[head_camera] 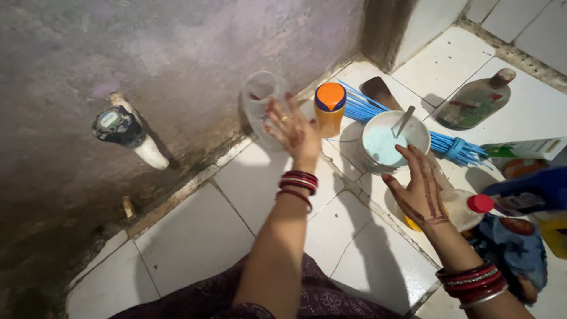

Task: The person scrubs a corner of a tiled wall with a folded newspaper, then uses a green cloth to wipe the same area. The person then moves to the floor and handles various cleaning supplies, including a yellow bottle and a blue cloth.

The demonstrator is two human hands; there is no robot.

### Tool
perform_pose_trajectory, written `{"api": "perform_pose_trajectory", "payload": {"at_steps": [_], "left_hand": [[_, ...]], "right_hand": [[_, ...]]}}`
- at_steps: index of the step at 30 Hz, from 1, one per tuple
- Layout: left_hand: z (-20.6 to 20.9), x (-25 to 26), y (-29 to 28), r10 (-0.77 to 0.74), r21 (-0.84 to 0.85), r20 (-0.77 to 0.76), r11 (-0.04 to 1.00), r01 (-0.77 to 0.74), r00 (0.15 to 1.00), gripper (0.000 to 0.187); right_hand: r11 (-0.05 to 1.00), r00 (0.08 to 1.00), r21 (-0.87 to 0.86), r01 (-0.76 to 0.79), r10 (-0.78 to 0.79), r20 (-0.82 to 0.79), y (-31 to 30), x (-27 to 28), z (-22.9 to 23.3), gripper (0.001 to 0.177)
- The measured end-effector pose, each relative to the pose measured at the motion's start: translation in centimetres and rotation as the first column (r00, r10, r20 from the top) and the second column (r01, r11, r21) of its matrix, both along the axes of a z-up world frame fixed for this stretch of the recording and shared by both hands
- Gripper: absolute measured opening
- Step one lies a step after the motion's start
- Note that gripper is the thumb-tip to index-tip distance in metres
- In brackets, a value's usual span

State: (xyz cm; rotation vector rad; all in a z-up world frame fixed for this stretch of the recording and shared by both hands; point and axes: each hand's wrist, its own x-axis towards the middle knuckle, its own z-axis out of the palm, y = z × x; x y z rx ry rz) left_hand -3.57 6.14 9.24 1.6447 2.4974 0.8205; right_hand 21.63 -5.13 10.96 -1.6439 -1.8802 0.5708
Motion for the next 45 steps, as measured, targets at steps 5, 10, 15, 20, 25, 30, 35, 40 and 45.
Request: {"api": "perform_pose_trajectory", "payload": {"at_steps": [5, 10, 15, 20, 25, 30, 35, 40, 45], "left_hand": [[1.6, -4.3, 0.3, 0.093, 0.0, 0.007, 0.996, -0.093, 0.996, 0.089], [1.8, -7.3, 0.6, -0.022, 0.099, 0.05, 0.995, 0.017, 0.999, 0.063], [4.1, -6.4, 3.0, -0.222, 0.333, 0.062, 0.924, 0.19, 0.973, 0.06], [9.9, -1.8, 7.9, -0.331, 0.472, 0.008, 0.834, 0.288, 0.944, 0.029], [11.4, 3.6, 13.2, -0.423, 0.49, 0.099, 0.809, 0.326, 0.901, 0.024], [7.2, 7.4, 17.9, -0.518, 0.368, 0.314, 0.839, 0.4, 0.796, 0.017], [-1.1, 8.4, 23.2, -0.461, 0.206, -0.027, 0.866, 0.456, 0.887, 0.021], [-8.1, 7.0, 27.6, -0.563, 0.327, 0.253, 0.815, 0.478, 0.787, 0.018], [-3.1, 4.8, 23.5, -0.614, 0.182, 0.056, 0.781, 0.597, 0.787, 0.075]], "right_hand": [[1.0, 0.999, -0.015, -0.023, 0.022, -0.037, -0.1, -0.7, 0.4, 0.07], [0.998, 0.999, -0.051, -0.03, 0.029, -0.025, -0.1, -1.1, 0.4, 0.069], [0.998, 0.999, -0.052, -0.038, 0.038, -0.006, 0.5, -1.3, 0.2, 0.065], [0.998, 0.998, -0.055, -0.043, 0.04, -0.049, 2.7, -1.8, 0.9, 0.062], [0.996, 0.996, 0.036, -0.078, 0.079, -0.036, 6.6, -1.9, 1.9, 0.059], [0.995, 0.996, 0.058, -0.087, 0.087, -0.006, 10.3, -1.4, 2.9, 0.062], [0.994, 0.998, 0.088, -0.07, 0.07, 0.007, 14.1, -1.2, 2.2, 0.058], [0.989, 0.995, 0.109, -0.096, 0.095, 0.01, 16.1, -0.6, 1.4, 0.06], [0.995, 0.995, 0.041, -0.089, 0.087, 0.041, 16.1, -0.3, 1.5, 0.063]]}}
